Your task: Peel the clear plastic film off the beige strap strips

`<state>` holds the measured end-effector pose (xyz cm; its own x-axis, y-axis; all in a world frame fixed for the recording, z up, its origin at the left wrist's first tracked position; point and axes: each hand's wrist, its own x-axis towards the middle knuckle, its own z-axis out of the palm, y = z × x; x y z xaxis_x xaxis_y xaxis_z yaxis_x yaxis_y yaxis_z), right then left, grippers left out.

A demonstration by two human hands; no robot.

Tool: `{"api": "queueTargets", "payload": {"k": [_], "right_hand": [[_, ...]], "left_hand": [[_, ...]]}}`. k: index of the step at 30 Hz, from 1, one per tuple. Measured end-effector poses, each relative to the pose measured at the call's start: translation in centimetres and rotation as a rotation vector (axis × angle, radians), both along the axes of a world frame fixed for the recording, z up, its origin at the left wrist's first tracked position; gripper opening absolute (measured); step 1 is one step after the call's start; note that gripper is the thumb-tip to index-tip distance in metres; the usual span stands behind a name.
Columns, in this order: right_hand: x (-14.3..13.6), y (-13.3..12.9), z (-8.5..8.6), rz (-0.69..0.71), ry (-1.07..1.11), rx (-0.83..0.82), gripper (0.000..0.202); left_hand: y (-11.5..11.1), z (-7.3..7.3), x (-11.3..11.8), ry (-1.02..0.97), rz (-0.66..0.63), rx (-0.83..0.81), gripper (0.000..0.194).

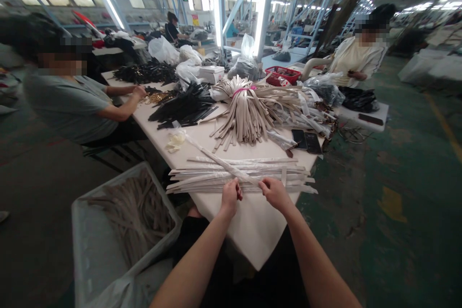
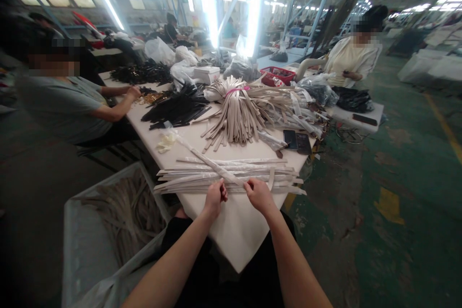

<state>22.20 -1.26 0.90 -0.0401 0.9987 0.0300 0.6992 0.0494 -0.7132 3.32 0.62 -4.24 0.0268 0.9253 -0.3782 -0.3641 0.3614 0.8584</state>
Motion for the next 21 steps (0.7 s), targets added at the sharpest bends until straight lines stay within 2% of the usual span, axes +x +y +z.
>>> {"api": "queueTargets", "payload": {"k": [3,5,9,12,16,21], "right_hand": [[0.1,-0.1,-0.1,0.039,0.164,-0.102,0.037],[0.0,-0.2,-0.2,0.061,0.238,-0.141,0.037],[-0.6,-0.3,-0.6,0.038,0.218,-0.155,0.036],[-1.4,-0.2,-1.1,-0.008,0.114,-0.089,0.036],[-2.1,-0.1,-1.5,-0.092,-0.009,0.011,0.032],[-2.5,0.1,-1.6,-0.087,0.050,-0.036,0.036]], "left_hand": [[-0.3,-0.6,0.0,-0.076,-0.006,-0.154,0.051],[0.0,-0.6,0.1,-0.138,-0.052,-0.171,0.054],[1.0,-0.5,0.8,-0.156,-0.066,-0.082,0.049],[1.3,-0.6,1.5,-0.136,-0.077,-0.048,0.049],[0.8,-1.1,2.0,-0.096,-0.084,-0.022,0.048],[0.0,-1.2,2.4,-0.027,-0.121,0.053,0.048]]}}
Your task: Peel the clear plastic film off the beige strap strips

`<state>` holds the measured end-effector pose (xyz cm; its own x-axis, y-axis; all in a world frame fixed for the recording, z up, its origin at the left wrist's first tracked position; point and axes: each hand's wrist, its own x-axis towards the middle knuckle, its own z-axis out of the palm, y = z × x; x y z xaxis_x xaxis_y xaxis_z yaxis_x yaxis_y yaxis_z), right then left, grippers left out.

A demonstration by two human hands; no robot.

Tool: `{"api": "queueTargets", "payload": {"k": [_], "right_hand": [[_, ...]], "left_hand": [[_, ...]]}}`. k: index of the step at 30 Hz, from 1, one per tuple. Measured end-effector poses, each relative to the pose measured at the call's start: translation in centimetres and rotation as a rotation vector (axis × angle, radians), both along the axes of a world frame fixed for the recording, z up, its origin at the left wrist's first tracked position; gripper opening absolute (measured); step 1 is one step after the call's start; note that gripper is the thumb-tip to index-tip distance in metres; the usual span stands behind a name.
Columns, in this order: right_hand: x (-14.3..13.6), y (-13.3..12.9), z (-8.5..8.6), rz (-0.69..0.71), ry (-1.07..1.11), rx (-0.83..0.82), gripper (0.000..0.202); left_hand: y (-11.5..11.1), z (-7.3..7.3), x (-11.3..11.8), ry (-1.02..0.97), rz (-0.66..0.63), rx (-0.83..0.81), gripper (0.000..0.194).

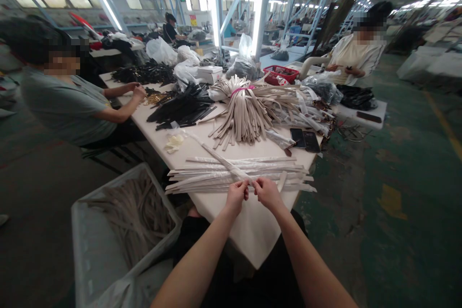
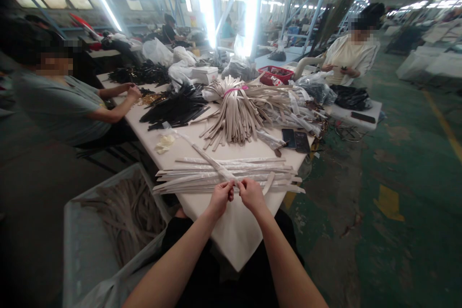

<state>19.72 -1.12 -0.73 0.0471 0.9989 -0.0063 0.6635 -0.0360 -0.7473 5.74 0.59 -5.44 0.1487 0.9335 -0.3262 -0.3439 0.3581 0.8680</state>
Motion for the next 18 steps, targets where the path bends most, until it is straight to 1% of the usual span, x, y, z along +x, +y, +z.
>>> {"api": "queueTargets", "payload": {"k": [3,7,10,14,18], "right_hand": [[0.6,-0.1,0.3,0.029,0.037,-0.048,0.036],[2.4,-0.3,1.1,0.110,-0.077,-0.020,0.037],[2.6,-0.3,1.4,0.155,-0.098,-0.005,0.041],[1.6,-0.3,1.2,0.106,-0.094,0.028,0.039],[1.8,-0.7,1.0,0.120,-0.064,-0.018,0.038]], "left_hand": [[0.0,0.3,-0.1,0.016,0.029,0.041,0.049],[0.8,1.0,-0.6,0.011,0.107,0.047,0.049],[0.7,1.2,-0.3,0.034,0.089,0.061,0.049],[-0.5,0.9,0.6,0.100,0.045,0.124,0.049],[-1.1,0.8,0.5,0.172,0.031,0.162,0.047]]}}
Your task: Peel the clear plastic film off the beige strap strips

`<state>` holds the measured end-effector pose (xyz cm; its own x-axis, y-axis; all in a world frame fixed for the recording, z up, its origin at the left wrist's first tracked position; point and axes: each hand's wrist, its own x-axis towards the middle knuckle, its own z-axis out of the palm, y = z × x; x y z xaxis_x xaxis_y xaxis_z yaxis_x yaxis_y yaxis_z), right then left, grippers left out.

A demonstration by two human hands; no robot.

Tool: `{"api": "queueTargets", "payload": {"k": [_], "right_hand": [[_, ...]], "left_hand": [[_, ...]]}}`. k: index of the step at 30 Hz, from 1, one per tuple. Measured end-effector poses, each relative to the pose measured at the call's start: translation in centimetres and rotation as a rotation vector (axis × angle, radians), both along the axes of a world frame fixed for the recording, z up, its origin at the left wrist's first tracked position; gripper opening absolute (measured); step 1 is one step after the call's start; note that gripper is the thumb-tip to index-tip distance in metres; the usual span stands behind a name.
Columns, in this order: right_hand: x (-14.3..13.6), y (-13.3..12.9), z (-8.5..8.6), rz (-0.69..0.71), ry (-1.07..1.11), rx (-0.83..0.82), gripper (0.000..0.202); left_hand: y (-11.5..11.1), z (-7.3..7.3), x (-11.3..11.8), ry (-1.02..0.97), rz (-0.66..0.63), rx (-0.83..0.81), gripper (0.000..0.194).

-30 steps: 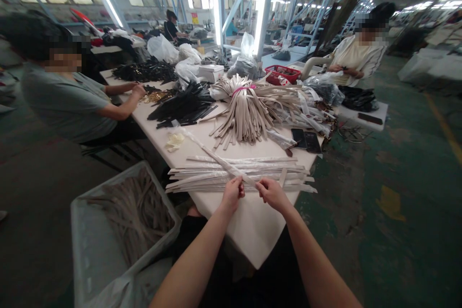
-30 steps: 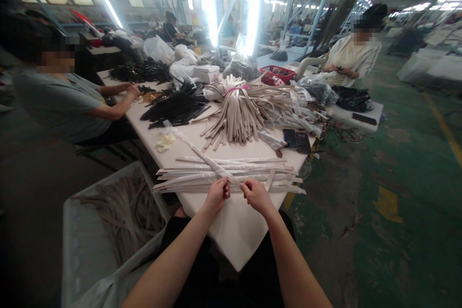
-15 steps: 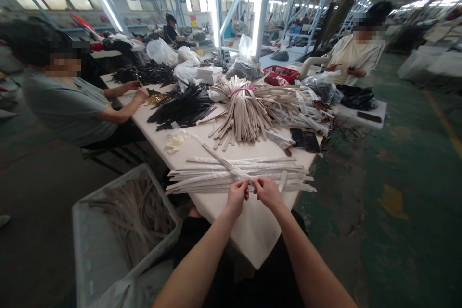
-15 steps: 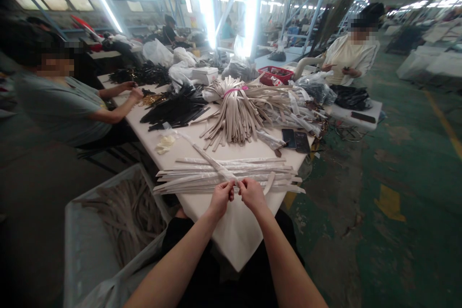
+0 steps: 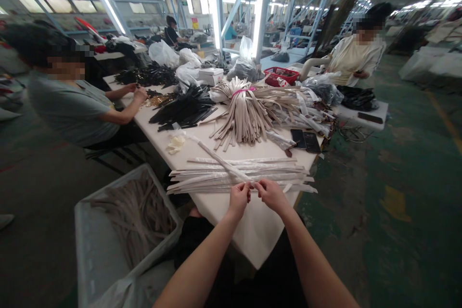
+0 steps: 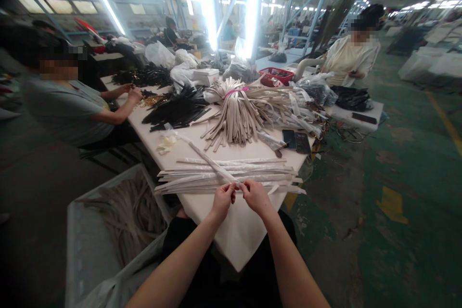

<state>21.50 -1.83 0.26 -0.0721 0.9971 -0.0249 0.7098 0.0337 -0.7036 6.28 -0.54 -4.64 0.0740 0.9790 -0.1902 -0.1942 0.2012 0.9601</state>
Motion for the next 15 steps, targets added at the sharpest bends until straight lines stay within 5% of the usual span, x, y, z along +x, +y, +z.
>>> {"api": "queueTargets", "payload": {"k": [15], "right_hand": [[0.1,-0.2,0.5,0.026,0.003,-0.050,0.038]], "left_hand": [[0.4,-0.4,-0.3,-0.077,0.083,-0.027,0.047]]}}
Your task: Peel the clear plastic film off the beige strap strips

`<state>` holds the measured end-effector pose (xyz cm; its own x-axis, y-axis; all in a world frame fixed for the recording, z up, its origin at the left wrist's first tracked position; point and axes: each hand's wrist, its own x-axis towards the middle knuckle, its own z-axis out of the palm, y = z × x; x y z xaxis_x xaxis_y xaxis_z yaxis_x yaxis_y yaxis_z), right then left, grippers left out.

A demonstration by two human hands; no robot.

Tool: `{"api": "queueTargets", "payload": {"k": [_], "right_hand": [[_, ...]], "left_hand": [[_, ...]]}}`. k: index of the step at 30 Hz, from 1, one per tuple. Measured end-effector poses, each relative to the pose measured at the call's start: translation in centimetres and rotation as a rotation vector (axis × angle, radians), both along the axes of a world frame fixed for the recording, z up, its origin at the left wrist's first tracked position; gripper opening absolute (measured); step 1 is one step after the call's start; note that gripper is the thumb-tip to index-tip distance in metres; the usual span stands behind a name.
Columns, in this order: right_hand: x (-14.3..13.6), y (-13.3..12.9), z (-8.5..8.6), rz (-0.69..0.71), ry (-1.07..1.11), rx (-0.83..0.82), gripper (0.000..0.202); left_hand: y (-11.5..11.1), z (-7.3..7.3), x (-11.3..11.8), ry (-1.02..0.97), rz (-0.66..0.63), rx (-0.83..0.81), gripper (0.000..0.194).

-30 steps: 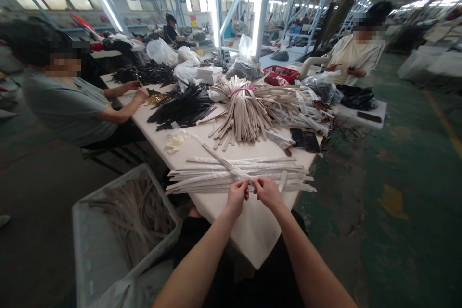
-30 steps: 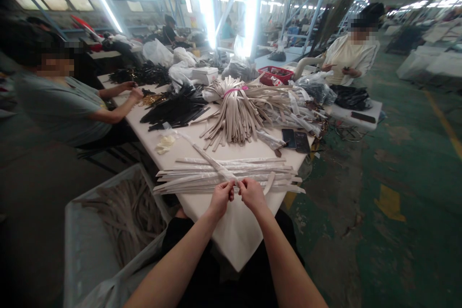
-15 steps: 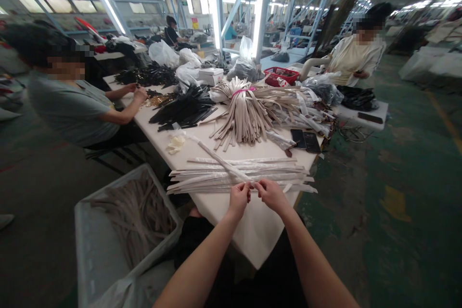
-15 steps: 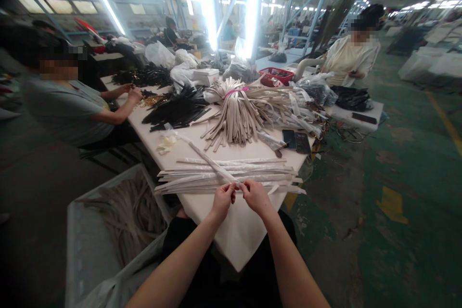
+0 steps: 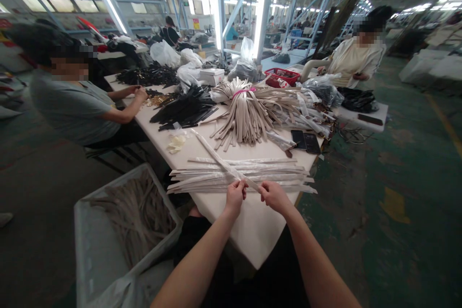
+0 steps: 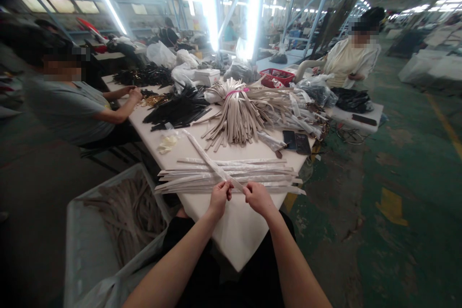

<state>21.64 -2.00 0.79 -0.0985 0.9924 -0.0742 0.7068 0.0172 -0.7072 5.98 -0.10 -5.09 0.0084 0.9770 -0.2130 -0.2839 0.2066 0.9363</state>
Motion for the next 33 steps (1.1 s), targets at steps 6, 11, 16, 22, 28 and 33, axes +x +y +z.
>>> {"api": "queueTargets", "payload": {"k": [6,11,16,22,28,33], "right_hand": [[-0.6,0.3,-0.3,-0.093,0.049,0.058,0.034],[0.1,-0.3,-0.8,-0.081,0.137,-0.033,0.021],[-0.5,-0.3,-1.7,-0.171,0.099,0.069,0.029],[-0.3,-0.1,-1.3,-0.122,0.044,0.028,0.028],[2.9,-1.5,2.1,0.065,0.219,-0.068,0.034],[9.1,-2.8,5.0,0.128,0.254,-0.175,0.037]], "left_hand": [[-0.8,0.2,1.0,-0.010,-0.100,-0.016,0.048],[-0.6,0.4,0.7,-0.001,-0.049,-0.024,0.048],[-1.6,0.2,2.1,0.036,-0.137,-0.010,0.048],[-2.7,0.3,2.0,0.092,-0.352,0.012,0.044],[1.0,3.2,-1.0,-0.398,-0.237,-0.294,0.042],[7.5,6.4,-5.9,-0.597,0.119,-0.173,0.017]]}}
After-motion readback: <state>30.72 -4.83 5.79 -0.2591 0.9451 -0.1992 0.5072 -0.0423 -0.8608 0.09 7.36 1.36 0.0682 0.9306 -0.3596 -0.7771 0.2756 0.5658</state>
